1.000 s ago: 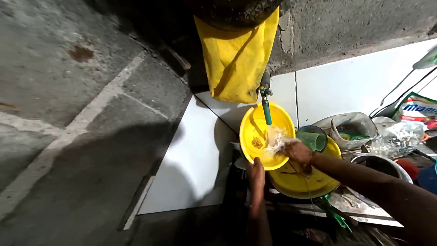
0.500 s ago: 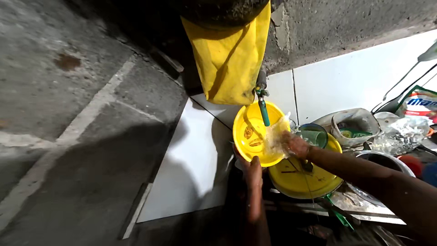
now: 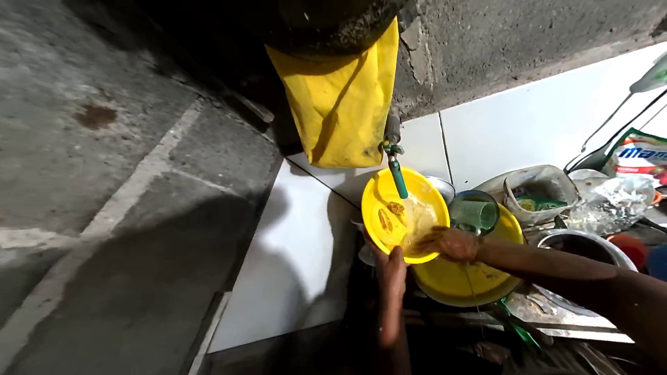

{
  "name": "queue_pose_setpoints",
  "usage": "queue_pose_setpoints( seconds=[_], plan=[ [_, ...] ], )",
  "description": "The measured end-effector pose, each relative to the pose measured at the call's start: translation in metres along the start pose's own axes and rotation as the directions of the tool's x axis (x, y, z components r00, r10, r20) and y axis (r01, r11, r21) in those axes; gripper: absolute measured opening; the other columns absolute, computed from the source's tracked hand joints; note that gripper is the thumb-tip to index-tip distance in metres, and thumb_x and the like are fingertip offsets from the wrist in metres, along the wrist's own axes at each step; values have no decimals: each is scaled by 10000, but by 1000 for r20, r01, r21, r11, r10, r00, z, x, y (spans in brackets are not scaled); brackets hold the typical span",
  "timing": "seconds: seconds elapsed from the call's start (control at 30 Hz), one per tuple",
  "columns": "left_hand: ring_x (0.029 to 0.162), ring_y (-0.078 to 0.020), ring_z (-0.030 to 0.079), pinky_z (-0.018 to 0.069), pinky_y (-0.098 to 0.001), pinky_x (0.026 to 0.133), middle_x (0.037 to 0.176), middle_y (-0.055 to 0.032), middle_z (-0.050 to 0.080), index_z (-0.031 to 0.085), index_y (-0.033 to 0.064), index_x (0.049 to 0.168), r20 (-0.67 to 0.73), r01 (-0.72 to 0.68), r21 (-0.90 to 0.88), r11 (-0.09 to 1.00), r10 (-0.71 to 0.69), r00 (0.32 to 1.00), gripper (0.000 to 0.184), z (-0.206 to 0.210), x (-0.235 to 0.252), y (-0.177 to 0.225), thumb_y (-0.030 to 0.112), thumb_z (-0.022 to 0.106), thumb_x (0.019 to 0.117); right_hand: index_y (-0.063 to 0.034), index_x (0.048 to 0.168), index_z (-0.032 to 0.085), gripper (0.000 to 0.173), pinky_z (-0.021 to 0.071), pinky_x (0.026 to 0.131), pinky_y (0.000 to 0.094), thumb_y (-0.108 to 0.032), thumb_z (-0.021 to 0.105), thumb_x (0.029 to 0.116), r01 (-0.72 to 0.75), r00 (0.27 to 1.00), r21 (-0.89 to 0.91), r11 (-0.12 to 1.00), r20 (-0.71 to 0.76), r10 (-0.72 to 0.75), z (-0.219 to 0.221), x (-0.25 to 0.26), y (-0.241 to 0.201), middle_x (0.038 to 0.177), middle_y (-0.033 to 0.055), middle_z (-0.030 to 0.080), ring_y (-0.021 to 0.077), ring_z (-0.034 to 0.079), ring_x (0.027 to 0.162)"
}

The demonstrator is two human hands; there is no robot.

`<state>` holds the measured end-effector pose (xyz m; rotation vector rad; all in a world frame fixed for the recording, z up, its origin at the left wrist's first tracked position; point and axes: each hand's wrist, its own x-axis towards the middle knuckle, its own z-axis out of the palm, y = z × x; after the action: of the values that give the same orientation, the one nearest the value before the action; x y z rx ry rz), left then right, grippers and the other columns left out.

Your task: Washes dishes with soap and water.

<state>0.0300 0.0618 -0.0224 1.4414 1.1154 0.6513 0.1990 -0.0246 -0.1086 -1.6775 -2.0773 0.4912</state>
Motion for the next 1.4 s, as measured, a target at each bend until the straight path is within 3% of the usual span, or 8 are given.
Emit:
queue_pose_setpoints(
  seconds=[0.07, 0.17, 0.27, 0.53, 0.93, 1.07, 1.23, 1.4],
  plan=[
    [1087, -396, 654, 608, -519, 722, 1564, -276, 322, -42, 258, 1639, 69, 109, 4, 994, -109, 992, 783, -16, 5, 25, 139, 480, 1068, -122, 1316, 692, 410, 482, 1037, 594, 34, 593, 950, 60, 996, -21, 998, -72, -61, -8, -12, 0, 1254, 174, 711, 409, 673, 1150],
    [1284, -401, 554, 562, -574, 882, 1601, -204, 329, 149, 217, 1635, 159, 173, 46, 984, -178, 971, 627, -33, 11, 47, 445, 379, 1097, -30, 1272, 687, 317, 544, 795, 653, -230, 555, 1064, 28, 998, 57, 998, -51, -25, -47, -25, -37, 993, 251, 732, 475, 713, 880],
    [1395, -378, 452, 486, -610, 993, 1612, -177, 331, 293, 141, 1594, 172, 214, 47, 976, -219, 960, 655, -30, 13, 40, 552, 262, 1085, 37, 1221, 656, 448, 522, 799, 637, -363, 512, 1082, -76, 997, 193, 978, 46, 68, -92, -34, -65, 894, 263, 687, 451, 682, 846],
    [1384, -293, 466, 424, -495, 1101, 1550, -160, 432, 369, 97, 1554, 265, 248, -121, 961, -210, 941, 566, 18, 25, 6, 443, 276, 1116, -71, 1227, 673, 309, 561, 822, 200, -311, 595, 1048, -305, 917, 723, 620, 48, 395, -145, -72, -48, 994, -29, 716, -31, 656, 864],
    [985, -232, 606, 516, -407, 852, 1127, -164, 635, 590, 10, 1294, 211, 62, 18, 998, -65, 975, 366, 56, 89, 33, 251, 379, 1116, -59, 1355, 514, 331, 582, 741, 323, -268, 414, 1119, -232, 705, 973, -15, 179, 686, -148, -5, -43, 1007, 89, 646, 149, 664, 835],
    [1080, -252, 590, 492, -444, 931, 1223, -188, 616, 571, 25, 1356, 313, -46, 158, 986, -5, 950, 387, 45, 99, 46, 259, 380, 1115, -82, 1256, 561, 405, 563, 675, 308, -418, 388, 1110, -113, 743, 977, -179, 203, 638, -127, 43, -40, 978, 87, 658, 163, 667, 801],
    [1257, -349, 555, 437, -490, 1073, 1359, -300, 551, 466, -71, 1429, 407, -227, 358, 906, 67, 911, 473, 40, 84, 42, 272, 352, 1124, -102, 1487, 405, 491, 523, 897, 477, -413, 401, 1107, -56, 640, 972, -226, 209, 739, -90, 78, -34, 1409, 177, 529, 306, 588, 1196],
    [1235, -234, 569, 448, -387, 1068, 1355, -241, 579, 538, -66, 1382, 319, -248, 103, 963, 204, 926, 412, 32, 90, 11, 193, 356, 1119, -95, 1518, 361, 513, 520, 942, 521, -419, 361, 1119, -37, 631, 972, -231, 202, 749, -82, 94, -33, 1399, 215, 524, 345, 582, 1206]
  ],
)
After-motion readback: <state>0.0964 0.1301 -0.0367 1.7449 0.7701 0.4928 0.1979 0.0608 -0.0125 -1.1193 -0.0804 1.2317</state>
